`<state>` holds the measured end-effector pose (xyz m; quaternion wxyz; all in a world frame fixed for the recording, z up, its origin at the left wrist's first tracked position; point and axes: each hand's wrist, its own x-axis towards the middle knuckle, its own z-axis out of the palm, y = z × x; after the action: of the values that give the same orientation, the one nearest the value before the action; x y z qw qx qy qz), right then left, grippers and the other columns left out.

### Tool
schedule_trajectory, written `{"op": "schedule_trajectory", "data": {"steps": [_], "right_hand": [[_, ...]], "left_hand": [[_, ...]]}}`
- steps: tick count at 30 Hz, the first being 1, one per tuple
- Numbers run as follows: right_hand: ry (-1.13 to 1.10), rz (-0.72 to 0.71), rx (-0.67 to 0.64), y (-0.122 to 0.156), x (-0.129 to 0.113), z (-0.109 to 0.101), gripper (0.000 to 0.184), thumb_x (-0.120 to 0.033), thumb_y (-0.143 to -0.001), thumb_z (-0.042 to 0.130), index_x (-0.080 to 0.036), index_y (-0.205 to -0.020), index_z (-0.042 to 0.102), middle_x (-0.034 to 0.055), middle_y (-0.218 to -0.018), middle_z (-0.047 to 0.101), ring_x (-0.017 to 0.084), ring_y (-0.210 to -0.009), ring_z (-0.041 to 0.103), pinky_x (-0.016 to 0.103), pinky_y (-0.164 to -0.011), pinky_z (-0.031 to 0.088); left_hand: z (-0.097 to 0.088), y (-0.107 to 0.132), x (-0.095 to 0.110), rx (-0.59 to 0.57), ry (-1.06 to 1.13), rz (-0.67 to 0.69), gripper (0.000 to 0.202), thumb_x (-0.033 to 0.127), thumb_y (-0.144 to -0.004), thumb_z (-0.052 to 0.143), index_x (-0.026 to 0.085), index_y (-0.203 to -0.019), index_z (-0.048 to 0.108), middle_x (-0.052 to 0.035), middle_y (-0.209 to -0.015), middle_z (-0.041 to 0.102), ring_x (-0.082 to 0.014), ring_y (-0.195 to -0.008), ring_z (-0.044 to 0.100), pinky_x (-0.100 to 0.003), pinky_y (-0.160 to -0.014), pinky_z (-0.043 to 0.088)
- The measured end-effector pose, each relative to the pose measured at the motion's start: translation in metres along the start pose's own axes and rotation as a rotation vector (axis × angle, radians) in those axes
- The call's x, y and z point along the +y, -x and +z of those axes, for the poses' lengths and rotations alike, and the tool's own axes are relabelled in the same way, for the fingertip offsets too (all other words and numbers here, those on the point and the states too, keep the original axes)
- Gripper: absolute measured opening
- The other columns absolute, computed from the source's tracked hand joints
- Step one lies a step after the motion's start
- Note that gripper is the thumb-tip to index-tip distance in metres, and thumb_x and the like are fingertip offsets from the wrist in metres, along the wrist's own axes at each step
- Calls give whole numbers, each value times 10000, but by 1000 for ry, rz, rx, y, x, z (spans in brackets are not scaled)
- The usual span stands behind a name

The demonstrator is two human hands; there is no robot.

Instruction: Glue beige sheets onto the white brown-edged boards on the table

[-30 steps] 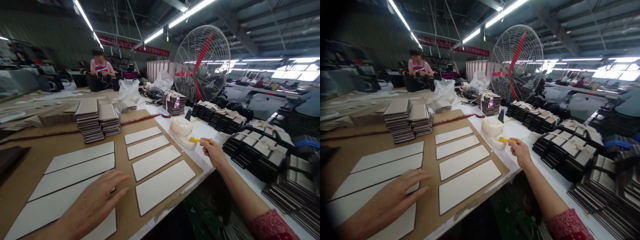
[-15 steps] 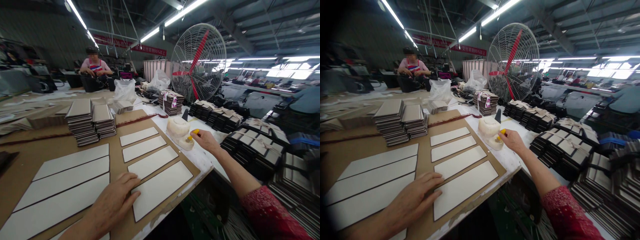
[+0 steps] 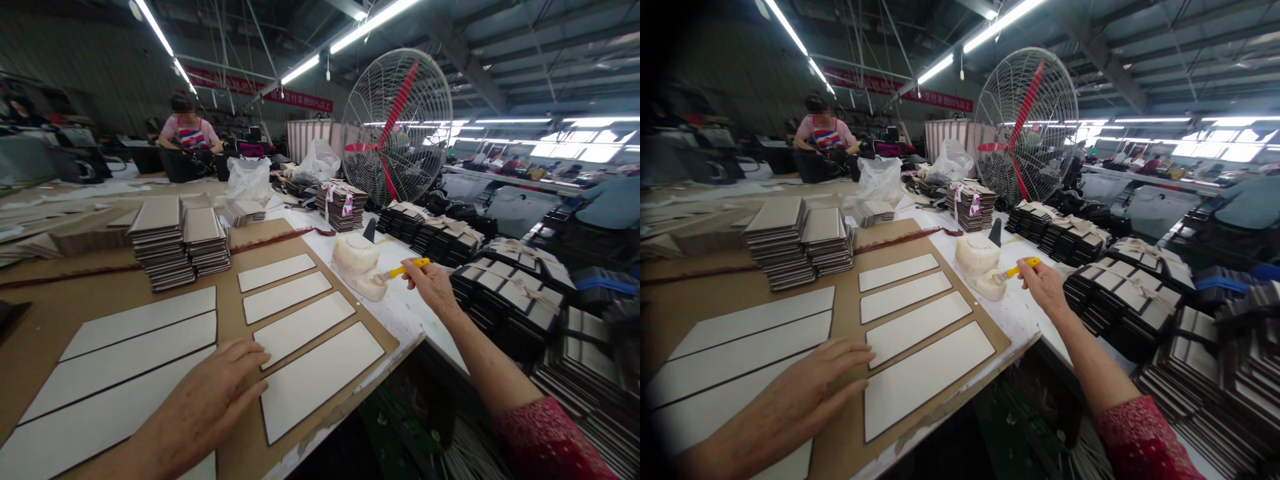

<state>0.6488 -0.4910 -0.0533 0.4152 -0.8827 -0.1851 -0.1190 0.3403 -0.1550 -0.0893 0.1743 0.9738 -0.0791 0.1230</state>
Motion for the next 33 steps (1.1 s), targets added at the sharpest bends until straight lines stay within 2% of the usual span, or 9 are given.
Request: {"op": "schedule_trajectory", "data": {"steps": [3, 7, 10, 12, 16, 19, 22, 26, 33], "right_hand": [[13, -65, -95, -2, -4, 9, 428, -526, -943, 492, -160, -1028, 696, 38, -749, 700, 154, -584, 616, 270, -607, 463], [43, -153, -201, -7, -5, 22, 298, -483, -877, 603, -217, -920, 731, 6, -702, 687, 168, -599, 629, 272, -621, 464], [28, -147, -187, -8, 1, 24, 321, -487, -912, 550, -217, -938, 722, 6, -717, 696, 164, -584, 641, 269, -609, 481], [11, -121, -150, -7, 5, 22, 353, -495, -933, 514, -202, -967, 708, 12, -729, 701, 156, -555, 637, 268, -587, 488], [-30, -87, -114, -3, 8, 17, 340, -493, -909, 554, -192, -972, 697, 12, -717, 699, 149, -539, 631, 259, -561, 485], [-78, -54, -117, -4, 9, 18, 326, -492, -891, 576, -189, -947, 682, 7, -693, 691, 144, -534, 629, 251, -560, 489], [-118, 9, -63, -9, 10, 20, 342, -490, -912, 528, -178, -972, 653, 15, -691, 693, 137, -520, 616, 241, -526, 472], [-129, 52, -83, -14, 13, 19, 301, -463, -879, 590, -174, -902, 672, 9, -632, 676, 132, -490, 595, 230, -493, 439], [-196, 78, -83, -12, 9, 11, 365, -510, -864, 627, -166, -956, 704, 11, -637, 662, 114, -473, 529, 215, -437, 385]], "left_hand": [[-10, -12, -3, -26, -13, 5, 286, 394, -962, 533, 274, -1191, 657, -54, -1215, 664, -231, -1155, 597, -353, -994, 494], [-12, -36, -16, -71, -32, -49, 300, 392, -952, 520, 234, -1161, 667, -76, -1193, 667, -249, -1130, 598, -385, -986, 483], [-4, -51, -33, -61, -27, -99, 311, 399, -947, 491, 220, -1123, 675, -80, -1152, 679, -251, -1090, 608, -398, -974, 479], [3, -56, -46, -8, -26, -158, 324, 402, -940, 479, 217, -1126, 670, -79, -1154, 682, -258, -1098, 607, -408, -981, 470], [21, -57, -66, 92, -25, -247, 324, 387, -934, 451, 210, -1106, 661, -77, -1156, 681, -264, -1115, 595, -420, -995, 451], [30, -56, -74, 109, -15, -256, 313, 370, -938, 437, 205, -1094, 653, -75, -1131, 682, -257, -1089, 597, -410, -979, 453], [34, -54, -78, 112, -16, -257, 304, 372, -941, 434, 210, -1078, 650, -72, -1109, 685, -256, -1079, 596, -404, -961, 457], [32, -53, -78, 108, -30, -249, 297, 364, -934, 440, 216, -1079, 654, -64, -1116, 685, -251, -1079, 600, -393, -957, 461], [19, -58, -78, 87, -74, -251, 317, 383, -911, 458, 214, -1052, 686, -62, -1100, 704, -262, -1064, 622, -401, -960, 465]]}}
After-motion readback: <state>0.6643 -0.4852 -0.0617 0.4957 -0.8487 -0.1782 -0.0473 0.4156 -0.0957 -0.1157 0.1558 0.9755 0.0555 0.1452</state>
